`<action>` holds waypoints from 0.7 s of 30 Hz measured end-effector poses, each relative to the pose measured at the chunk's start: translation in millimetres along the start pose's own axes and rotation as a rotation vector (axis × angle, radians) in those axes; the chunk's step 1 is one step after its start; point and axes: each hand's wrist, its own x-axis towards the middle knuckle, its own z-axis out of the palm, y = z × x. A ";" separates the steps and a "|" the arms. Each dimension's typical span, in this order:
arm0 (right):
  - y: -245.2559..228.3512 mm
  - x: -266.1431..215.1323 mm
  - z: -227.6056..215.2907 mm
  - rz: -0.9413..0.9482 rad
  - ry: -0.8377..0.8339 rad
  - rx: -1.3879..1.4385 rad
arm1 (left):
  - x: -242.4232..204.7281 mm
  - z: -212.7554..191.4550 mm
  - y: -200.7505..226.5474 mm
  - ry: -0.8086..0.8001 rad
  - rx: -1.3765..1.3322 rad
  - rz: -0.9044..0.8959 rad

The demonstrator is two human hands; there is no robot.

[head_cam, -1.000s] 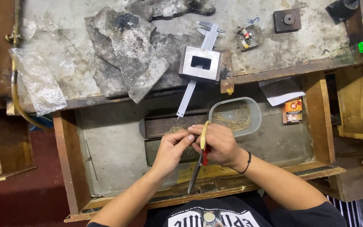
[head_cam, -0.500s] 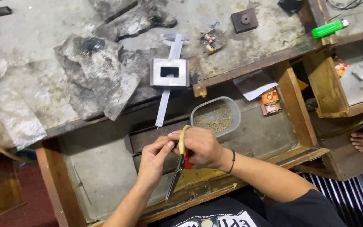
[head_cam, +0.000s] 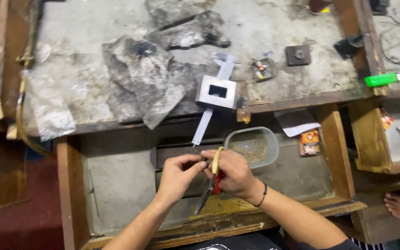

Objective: Cutting thin metal wire into small links using scissors at a jewelry workbench.

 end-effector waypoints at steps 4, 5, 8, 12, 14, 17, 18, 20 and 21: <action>10.5 -10.0 2.9 0.095 -0.047 0.092 | 6.0 -8.2 -4.9 0.071 -0.025 0.000; 10.5 -11.4 0.6 0.188 -0.057 0.119 | 5.4 -9.9 -5.2 0.073 -0.014 -0.003; 7.8 -7.3 -0.9 0.326 -0.073 0.101 | 6.7 -14.0 -8.0 0.074 -0.010 -0.021; 2.8 1.9 2.8 0.194 -0.108 0.082 | 2.7 -12.8 -4.7 0.026 -0.072 -0.069; 2.5 -3.0 4.8 0.166 -0.104 0.050 | 1.7 -12.6 -3.7 0.022 -0.084 -0.060; 3.3 -7.0 8.4 0.127 -0.089 0.003 | -0.1 -13.2 0.9 0.021 -0.084 -0.056; 3.8 -8.3 8.6 0.108 -0.081 -0.019 | -0.5 -12.4 2.8 0.023 -0.079 -0.051; -0.2 -5.0 10.2 0.119 -0.077 -0.008 | -0.6 -12.1 1.9 0.023 -0.064 -0.053; -1.4 -2.2 10.4 0.114 -0.078 0.003 | 0.0 -11.6 2.0 0.031 -0.056 -0.040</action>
